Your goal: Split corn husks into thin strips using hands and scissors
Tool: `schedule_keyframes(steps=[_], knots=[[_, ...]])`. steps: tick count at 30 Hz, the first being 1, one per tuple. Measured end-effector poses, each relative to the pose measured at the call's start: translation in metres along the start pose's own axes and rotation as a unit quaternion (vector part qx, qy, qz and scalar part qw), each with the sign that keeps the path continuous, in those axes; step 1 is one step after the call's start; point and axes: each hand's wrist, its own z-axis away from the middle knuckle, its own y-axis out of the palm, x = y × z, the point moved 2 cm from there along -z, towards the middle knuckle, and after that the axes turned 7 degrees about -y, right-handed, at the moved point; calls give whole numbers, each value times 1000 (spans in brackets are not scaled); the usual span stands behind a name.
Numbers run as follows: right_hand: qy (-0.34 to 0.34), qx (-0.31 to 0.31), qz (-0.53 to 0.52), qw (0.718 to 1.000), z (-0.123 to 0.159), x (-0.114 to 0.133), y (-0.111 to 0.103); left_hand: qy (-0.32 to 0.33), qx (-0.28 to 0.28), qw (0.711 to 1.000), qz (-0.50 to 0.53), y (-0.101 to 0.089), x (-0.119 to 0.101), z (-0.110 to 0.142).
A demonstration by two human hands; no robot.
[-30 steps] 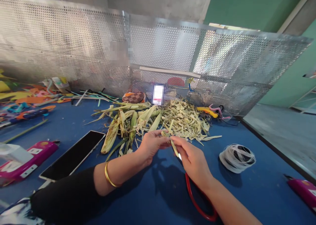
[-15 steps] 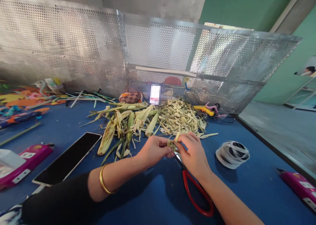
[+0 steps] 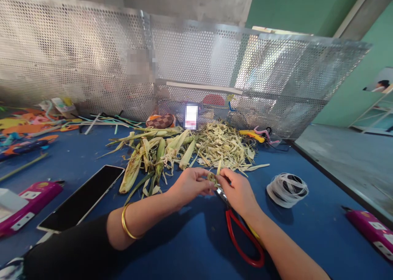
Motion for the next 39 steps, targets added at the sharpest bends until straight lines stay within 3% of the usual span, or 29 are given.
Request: schedule_keyframes(steps=[6,13,17,22,26,29,33,39], knots=[[51,11,-71,996,0,0,7,-32,-65,993,89,3,7,2],[58,45,-162,984,-6,-5,-27,-19,-74,992,100,-3,3,0],[99,14,-281,954,-6,0,-29,-15,-63,994,84,-4,4,-2],[81,-62,-366,925,-4,8,-10,7,-50,998,38,0,3,0],[114,-65,-364,922,-2,8,-4,27,-51,998,39,2,2,1],[121,-51,-323,937,-2,7,-6,30,-65,997,39,1,3,0],[119,-7,-265,957,-1,6,-4,58,-75,995,-6,-1,5,-2],[126,15,-230,965,1,3,-1,88,-100,989,-69,-4,10,-4]])
